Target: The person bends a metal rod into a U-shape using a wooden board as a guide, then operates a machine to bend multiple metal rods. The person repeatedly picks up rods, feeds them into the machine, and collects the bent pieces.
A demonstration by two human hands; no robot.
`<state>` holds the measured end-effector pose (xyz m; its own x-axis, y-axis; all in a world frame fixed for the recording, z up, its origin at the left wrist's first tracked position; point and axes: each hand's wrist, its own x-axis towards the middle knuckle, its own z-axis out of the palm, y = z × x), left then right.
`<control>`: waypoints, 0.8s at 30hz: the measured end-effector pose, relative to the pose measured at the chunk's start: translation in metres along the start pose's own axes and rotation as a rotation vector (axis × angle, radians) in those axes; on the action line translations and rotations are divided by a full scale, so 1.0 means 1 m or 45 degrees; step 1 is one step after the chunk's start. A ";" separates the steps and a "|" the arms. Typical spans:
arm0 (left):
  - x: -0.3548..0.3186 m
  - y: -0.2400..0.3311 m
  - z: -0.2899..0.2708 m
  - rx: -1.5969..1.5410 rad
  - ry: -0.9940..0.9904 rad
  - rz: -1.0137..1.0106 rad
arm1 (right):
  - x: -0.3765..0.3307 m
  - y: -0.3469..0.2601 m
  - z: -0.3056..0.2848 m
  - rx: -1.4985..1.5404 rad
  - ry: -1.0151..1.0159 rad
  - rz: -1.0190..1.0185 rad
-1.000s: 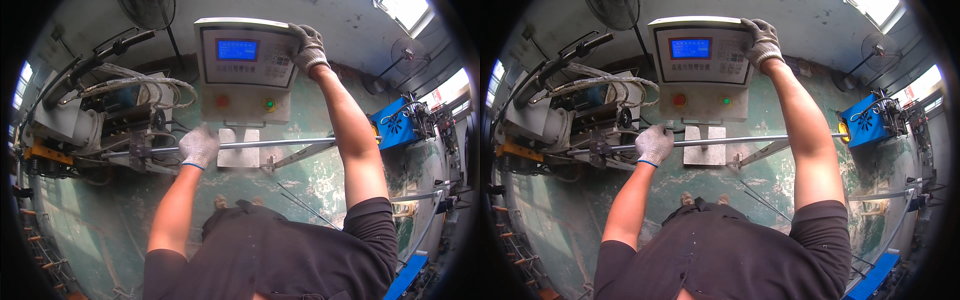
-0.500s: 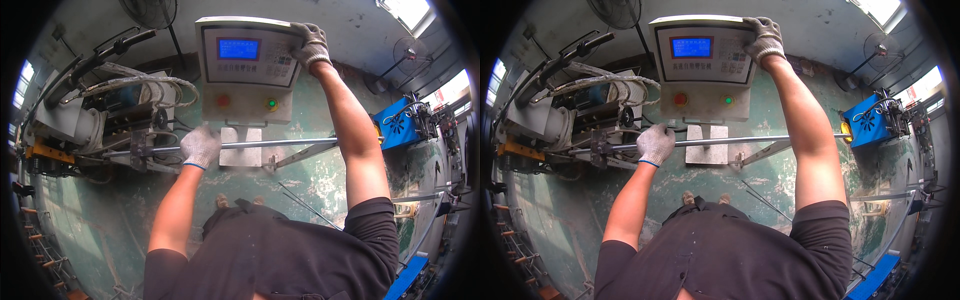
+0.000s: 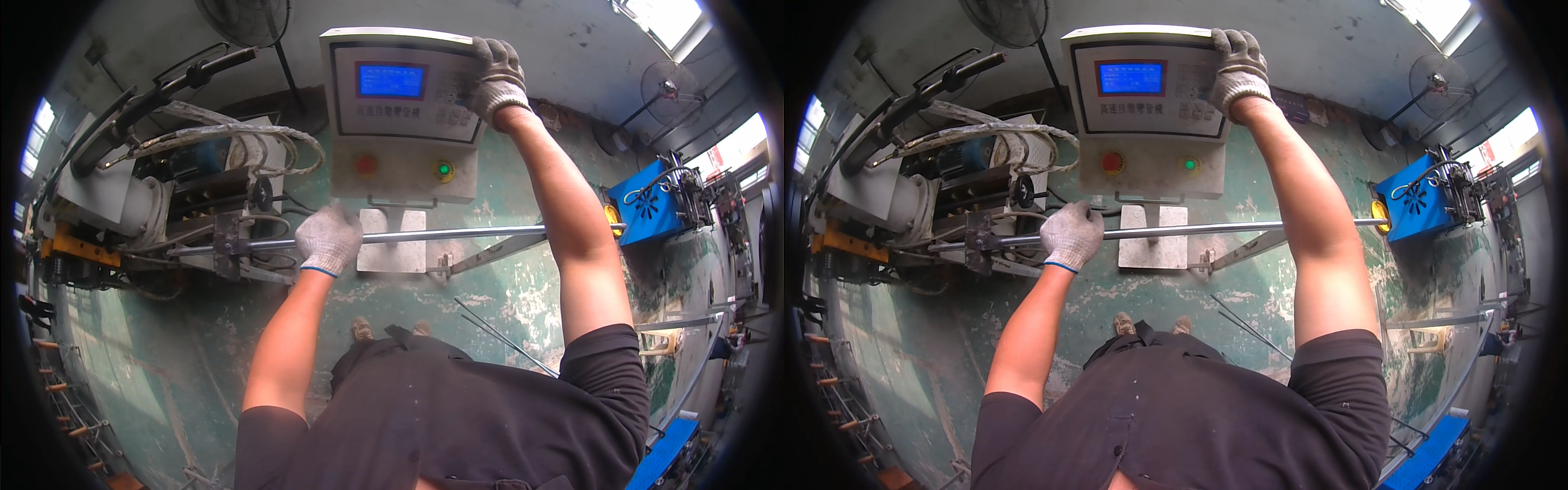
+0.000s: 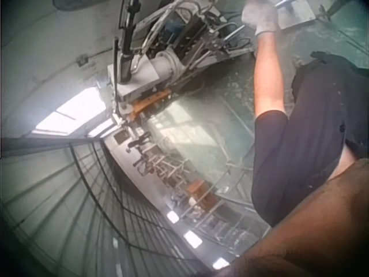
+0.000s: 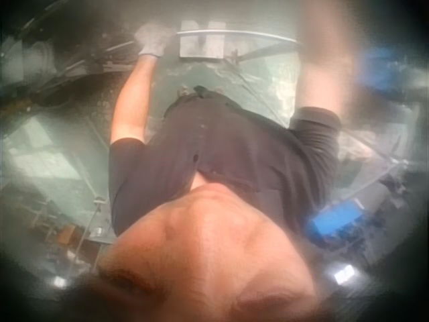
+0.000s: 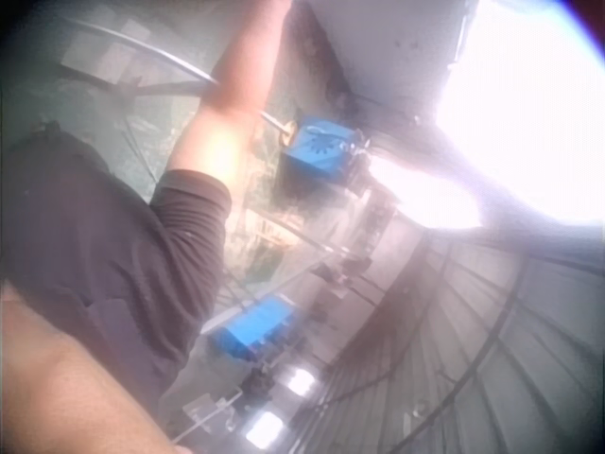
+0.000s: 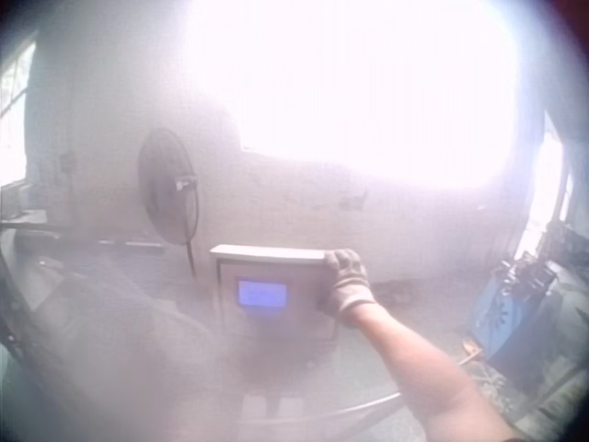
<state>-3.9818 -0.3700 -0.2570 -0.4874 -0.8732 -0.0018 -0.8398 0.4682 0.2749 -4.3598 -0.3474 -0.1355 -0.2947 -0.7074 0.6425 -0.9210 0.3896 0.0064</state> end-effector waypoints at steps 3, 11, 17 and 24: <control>0.000 0.002 -0.003 -0.010 -0.030 -0.006 | 0.007 0.010 -0.003 0.008 -0.148 -0.020; 0.000 -0.004 0.006 0.001 0.069 0.021 | 0.008 0.026 -0.006 0.266 -0.004 -0.039; -0.002 -0.004 0.003 -0.019 0.060 0.021 | 0.012 0.019 -0.010 0.286 -0.008 0.056; -0.001 -0.002 0.002 -0.019 0.045 0.030 | 0.008 0.021 0.004 0.202 0.050 0.016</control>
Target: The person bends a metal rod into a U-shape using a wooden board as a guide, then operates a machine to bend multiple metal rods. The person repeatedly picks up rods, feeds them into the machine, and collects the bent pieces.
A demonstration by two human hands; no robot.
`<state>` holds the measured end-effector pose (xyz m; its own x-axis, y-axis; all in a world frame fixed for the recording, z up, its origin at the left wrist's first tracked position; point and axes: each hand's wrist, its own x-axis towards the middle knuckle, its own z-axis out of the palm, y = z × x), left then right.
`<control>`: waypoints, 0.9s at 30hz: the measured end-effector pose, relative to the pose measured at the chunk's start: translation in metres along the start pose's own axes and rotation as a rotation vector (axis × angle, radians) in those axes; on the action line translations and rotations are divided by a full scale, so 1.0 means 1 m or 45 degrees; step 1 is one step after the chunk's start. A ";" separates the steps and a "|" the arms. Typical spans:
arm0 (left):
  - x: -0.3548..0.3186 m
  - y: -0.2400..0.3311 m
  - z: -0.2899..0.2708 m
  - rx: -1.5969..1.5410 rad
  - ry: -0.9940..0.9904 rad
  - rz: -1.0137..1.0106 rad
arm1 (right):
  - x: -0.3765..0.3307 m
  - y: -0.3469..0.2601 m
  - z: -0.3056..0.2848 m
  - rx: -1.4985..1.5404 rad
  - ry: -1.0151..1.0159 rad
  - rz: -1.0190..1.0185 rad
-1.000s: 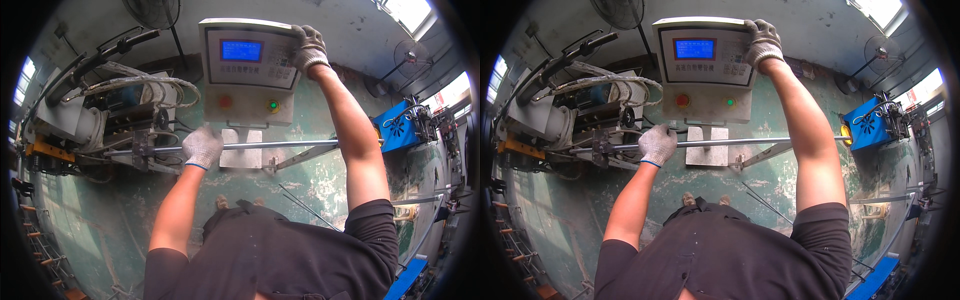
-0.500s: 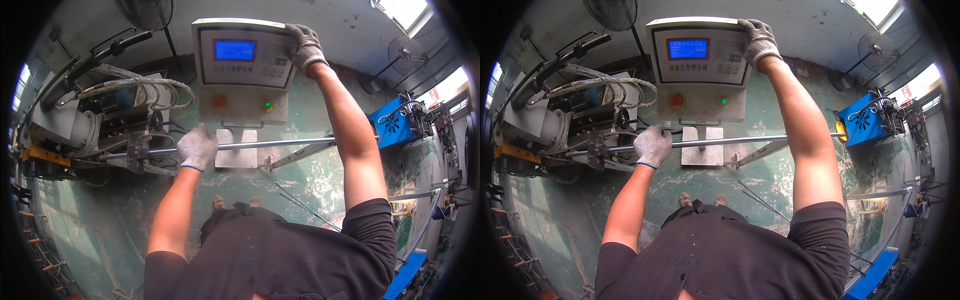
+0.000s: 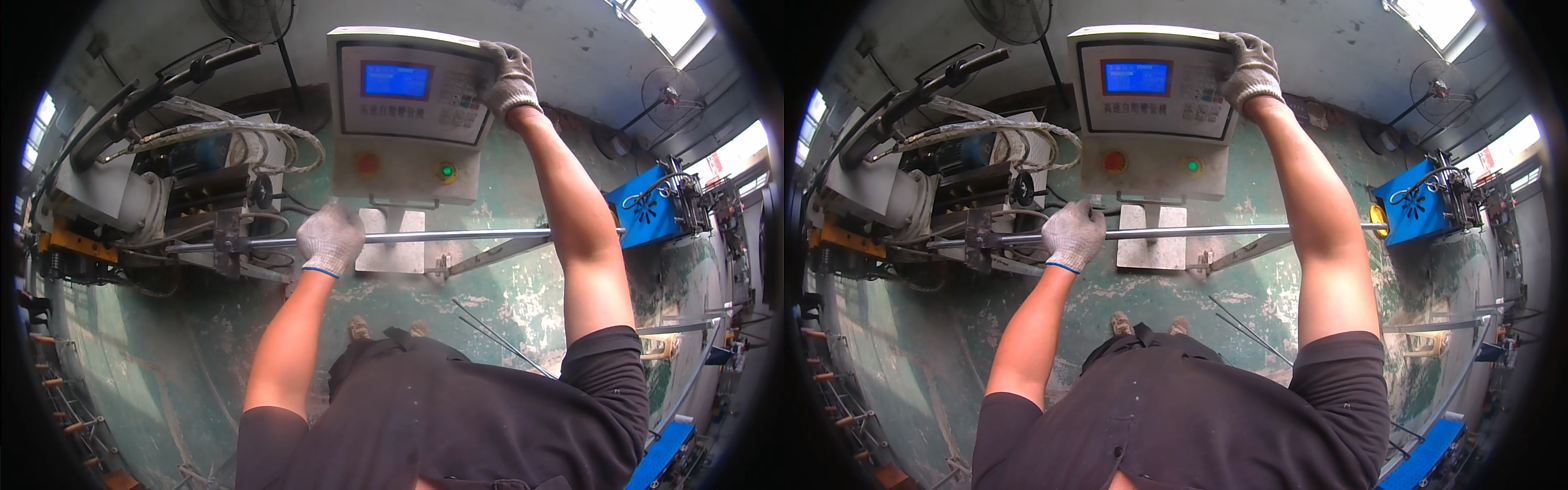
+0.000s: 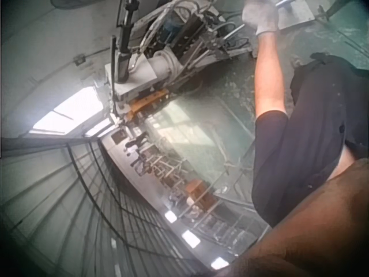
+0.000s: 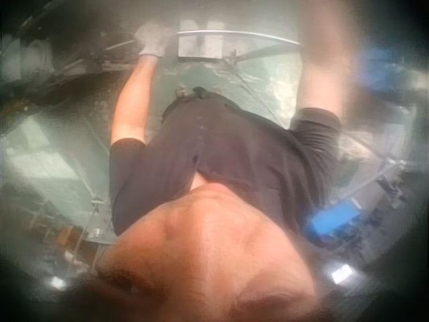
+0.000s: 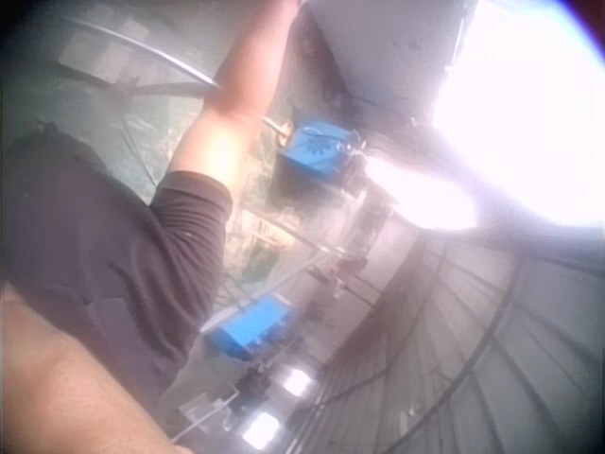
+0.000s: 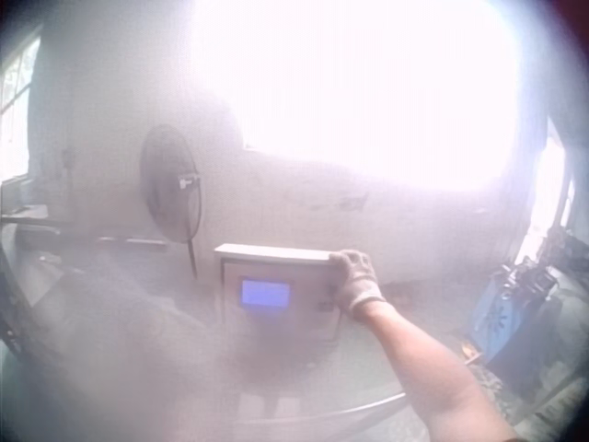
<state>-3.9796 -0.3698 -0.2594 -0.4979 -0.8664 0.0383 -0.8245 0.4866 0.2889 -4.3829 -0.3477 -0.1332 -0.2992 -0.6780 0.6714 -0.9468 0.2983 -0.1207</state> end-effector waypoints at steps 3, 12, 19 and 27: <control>0.000 -0.001 -0.001 0.004 -0.008 -0.014 | -0.007 -0.011 0.002 -0.052 0.011 -0.062; -0.001 -0.001 -0.001 0.012 0.031 -0.001 | -0.017 -0.026 0.007 -0.231 -0.047 -0.063; -0.002 0.004 -0.005 0.006 0.009 -0.029 | -0.018 -0.029 0.012 -0.290 0.003 -0.032; -0.001 -0.002 0.003 -0.001 0.067 0.005 | -0.015 -0.037 0.018 -0.244 0.043 0.025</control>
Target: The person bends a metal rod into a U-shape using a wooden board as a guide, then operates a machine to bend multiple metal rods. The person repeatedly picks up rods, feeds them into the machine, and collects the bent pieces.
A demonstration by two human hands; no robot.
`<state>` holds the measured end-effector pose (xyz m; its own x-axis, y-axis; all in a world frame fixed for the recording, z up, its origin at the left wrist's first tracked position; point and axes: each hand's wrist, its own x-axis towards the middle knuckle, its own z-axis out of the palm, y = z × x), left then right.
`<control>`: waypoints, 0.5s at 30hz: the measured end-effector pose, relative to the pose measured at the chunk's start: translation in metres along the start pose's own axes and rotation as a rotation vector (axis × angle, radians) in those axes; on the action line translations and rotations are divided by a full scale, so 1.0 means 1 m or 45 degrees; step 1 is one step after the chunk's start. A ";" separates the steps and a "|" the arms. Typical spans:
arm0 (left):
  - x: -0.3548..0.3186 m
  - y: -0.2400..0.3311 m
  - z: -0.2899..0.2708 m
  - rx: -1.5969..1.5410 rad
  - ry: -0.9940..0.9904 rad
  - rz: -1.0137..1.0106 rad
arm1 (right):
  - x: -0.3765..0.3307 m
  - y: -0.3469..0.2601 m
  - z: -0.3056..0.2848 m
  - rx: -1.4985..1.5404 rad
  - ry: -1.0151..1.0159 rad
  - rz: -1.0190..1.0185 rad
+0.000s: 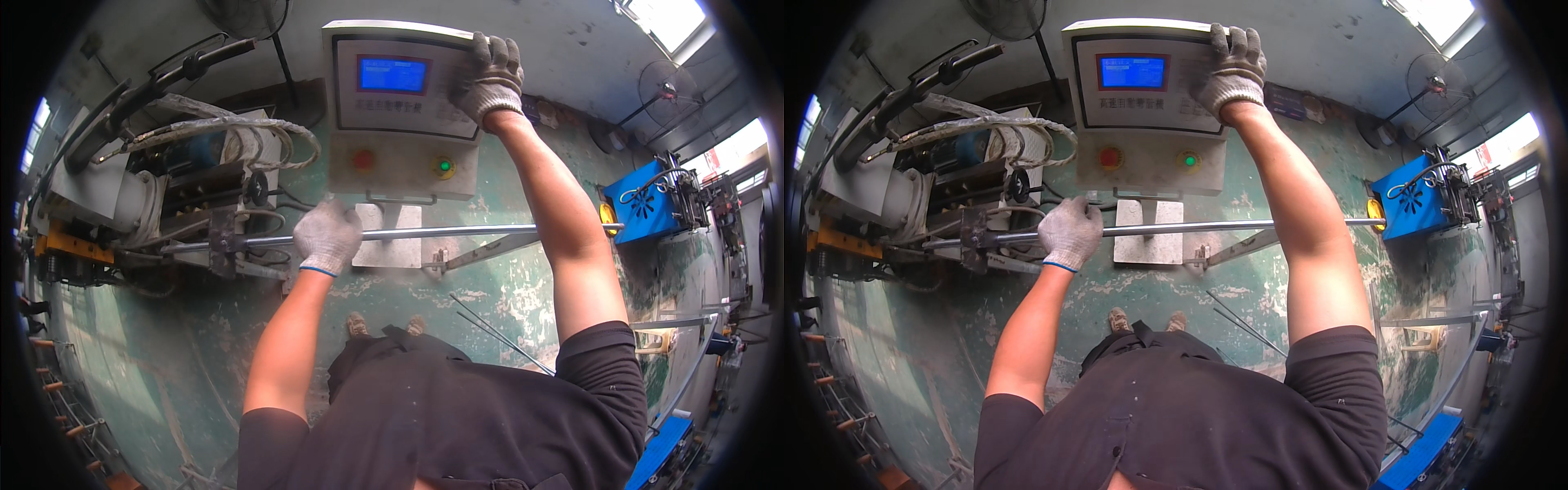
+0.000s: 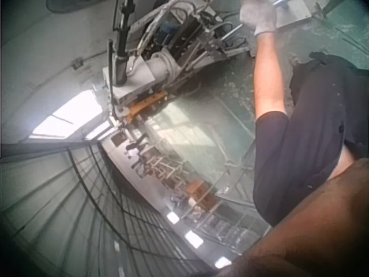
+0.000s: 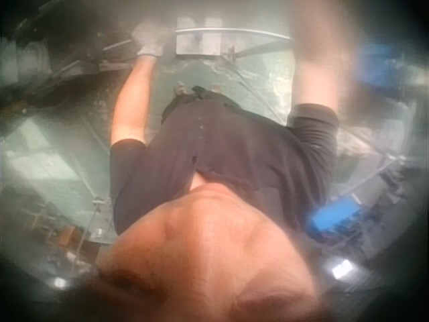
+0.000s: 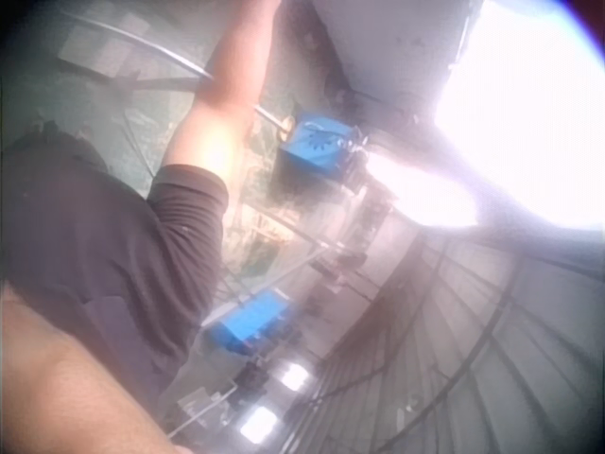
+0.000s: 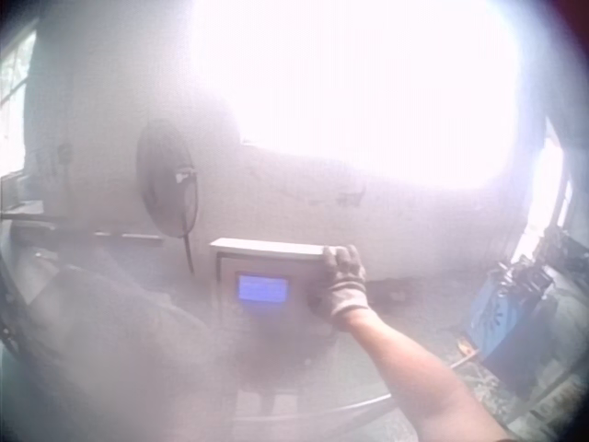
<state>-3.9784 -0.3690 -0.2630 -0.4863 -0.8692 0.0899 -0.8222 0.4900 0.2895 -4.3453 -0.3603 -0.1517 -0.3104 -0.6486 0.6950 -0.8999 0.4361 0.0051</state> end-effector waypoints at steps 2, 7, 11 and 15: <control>0.000 0.001 0.000 -0.003 -0.009 -0.008 | 0.001 0.000 0.005 -0.018 0.012 0.020; -0.002 -0.002 0.004 -0.008 0.068 0.037 | -0.001 0.000 0.007 0.031 0.070 0.000; -0.001 0.001 -0.002 -0.007 -0.010 0.011 | -0.002 0.004 0.008 0.026 0.090 -0.017; -0.001 0.000 0.000 -0.010 0.025 0.013 | -0.003 0.001 0.008 0.038 0.110 -0.016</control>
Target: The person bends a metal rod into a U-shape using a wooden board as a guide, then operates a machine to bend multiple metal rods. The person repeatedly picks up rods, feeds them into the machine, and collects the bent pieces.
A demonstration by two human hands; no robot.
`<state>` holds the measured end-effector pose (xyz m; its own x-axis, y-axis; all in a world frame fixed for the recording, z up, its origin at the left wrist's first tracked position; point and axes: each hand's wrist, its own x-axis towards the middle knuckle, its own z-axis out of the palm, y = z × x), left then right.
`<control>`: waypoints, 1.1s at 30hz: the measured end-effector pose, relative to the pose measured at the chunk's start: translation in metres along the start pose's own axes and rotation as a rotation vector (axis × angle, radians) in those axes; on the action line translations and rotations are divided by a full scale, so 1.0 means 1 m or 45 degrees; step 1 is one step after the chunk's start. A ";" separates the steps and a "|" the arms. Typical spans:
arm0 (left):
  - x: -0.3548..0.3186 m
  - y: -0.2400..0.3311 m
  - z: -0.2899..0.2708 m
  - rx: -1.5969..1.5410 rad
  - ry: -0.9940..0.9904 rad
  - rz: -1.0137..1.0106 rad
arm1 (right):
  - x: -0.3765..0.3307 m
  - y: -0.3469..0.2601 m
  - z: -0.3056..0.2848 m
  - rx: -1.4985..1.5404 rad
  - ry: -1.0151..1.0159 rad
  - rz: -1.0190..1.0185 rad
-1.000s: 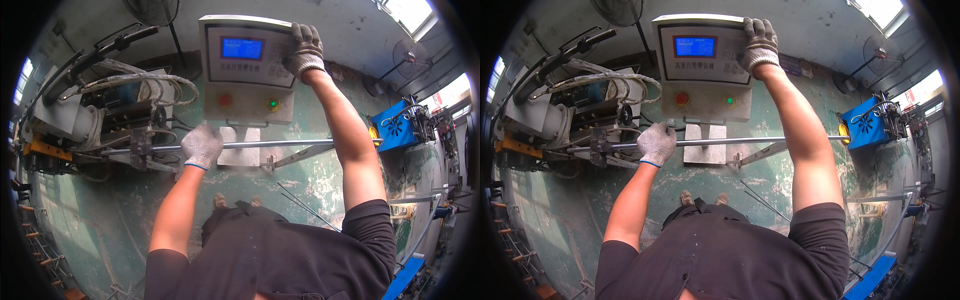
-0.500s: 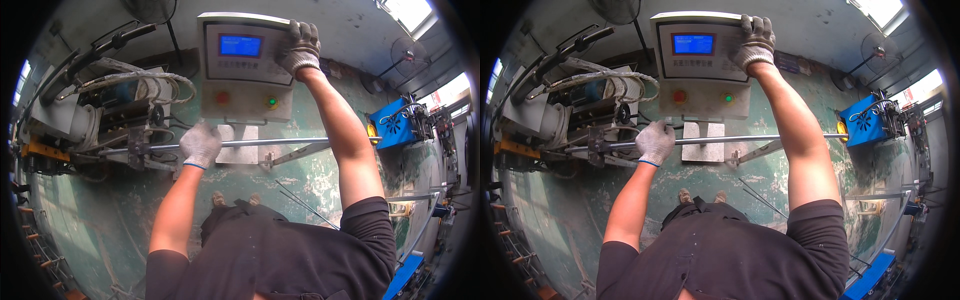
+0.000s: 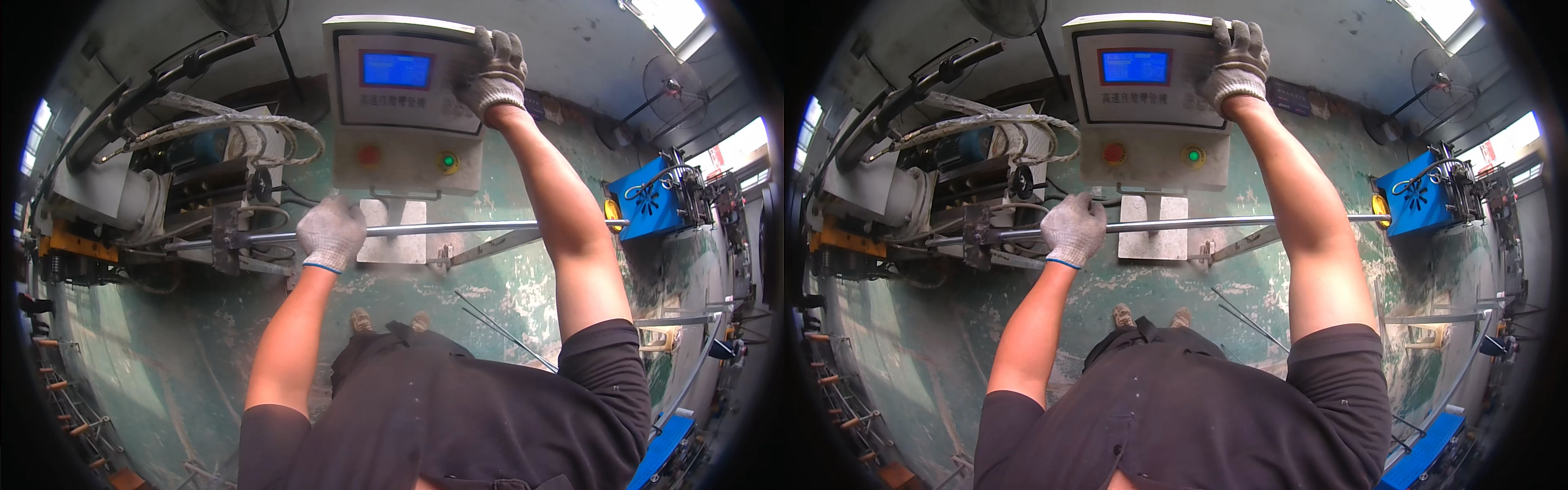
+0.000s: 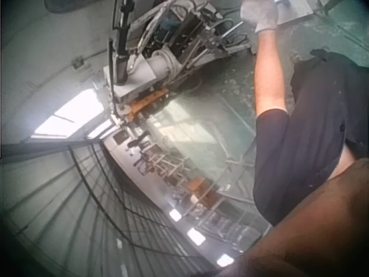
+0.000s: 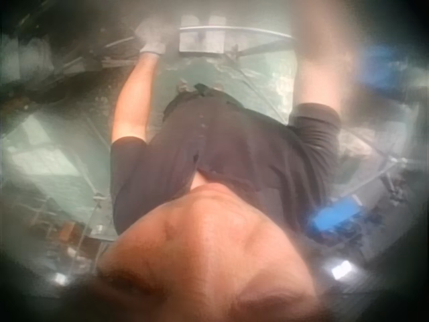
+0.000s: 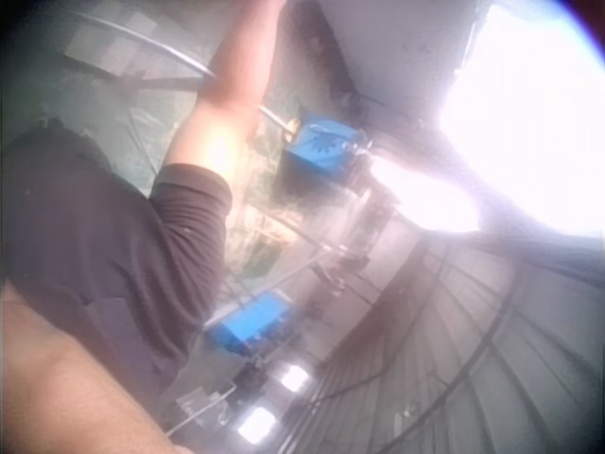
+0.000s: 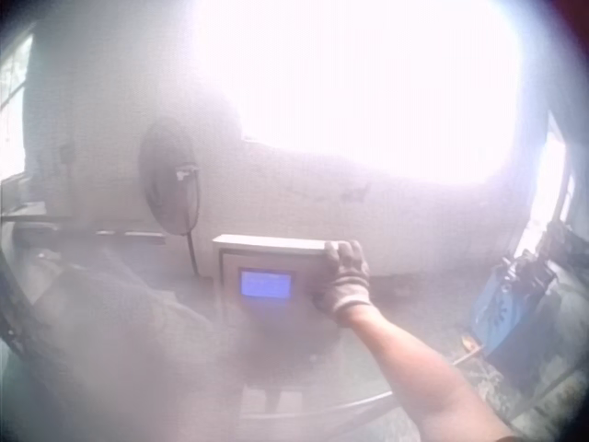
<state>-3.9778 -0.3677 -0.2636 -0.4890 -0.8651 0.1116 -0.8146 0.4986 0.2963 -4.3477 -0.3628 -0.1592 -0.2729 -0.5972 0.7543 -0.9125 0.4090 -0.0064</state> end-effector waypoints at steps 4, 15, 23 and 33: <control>0.001 0.000 0.000 -0.009 -0.005 -0.005 | 0.000 0.000 -0.001 -0.036 -0.037 0.022; 0.001 0.000 0.001 -0.016 0.021 0.015 | 0.000 -0.001 -0.002 -0.038 -0.089 0.044; 0.001 -0.001 0.003 -0.008 0.030 0.016 | 0.000 -0.005 -0.003 -0.061 -0.035 0.037; 0.002 -0.001 0.004 0.021 -0.001 -0.008 | 0.000 -0.002 0.001 -0.024 0.000 0.033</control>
<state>-3.9792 -0.3697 -0.2670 -0.4838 -0.8684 0.1089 -0.8229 0.4937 0.2812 -4.3458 -0.3641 -0.1596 -0.2966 -0.5861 0.7540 -0.8991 0.4376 -0.0134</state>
